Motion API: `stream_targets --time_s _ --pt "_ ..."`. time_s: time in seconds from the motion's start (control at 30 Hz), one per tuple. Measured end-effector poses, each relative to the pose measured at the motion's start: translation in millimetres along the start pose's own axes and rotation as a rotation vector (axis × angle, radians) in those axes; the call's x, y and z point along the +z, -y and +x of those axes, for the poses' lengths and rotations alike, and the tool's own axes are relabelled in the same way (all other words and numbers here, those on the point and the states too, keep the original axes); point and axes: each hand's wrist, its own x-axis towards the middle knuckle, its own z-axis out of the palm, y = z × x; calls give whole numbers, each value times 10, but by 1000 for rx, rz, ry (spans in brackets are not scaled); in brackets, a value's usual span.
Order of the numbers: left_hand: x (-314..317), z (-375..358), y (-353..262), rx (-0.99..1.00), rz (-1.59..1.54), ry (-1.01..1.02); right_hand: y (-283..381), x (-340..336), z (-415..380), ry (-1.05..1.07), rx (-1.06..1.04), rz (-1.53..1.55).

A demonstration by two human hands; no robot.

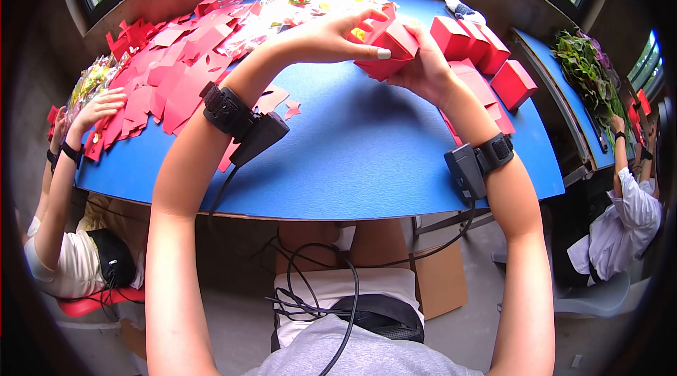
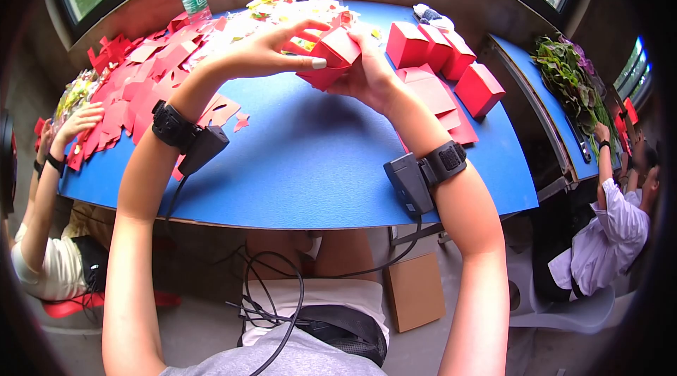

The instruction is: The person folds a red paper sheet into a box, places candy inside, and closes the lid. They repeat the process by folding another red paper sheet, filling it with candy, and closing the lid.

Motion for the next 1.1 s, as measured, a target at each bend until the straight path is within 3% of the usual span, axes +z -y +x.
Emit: stream_targets --time_s 0.7,0.87,1.1 --pt "179 0 -40 74 50 -135 -37 0 10 -34 -62 -95" --pt "221 36 -1 68 182 -211 -38 -71 33 60 -25 -175" --pt "241 9 27 55 75 -187 -63 -79 44 19 -22 -213"
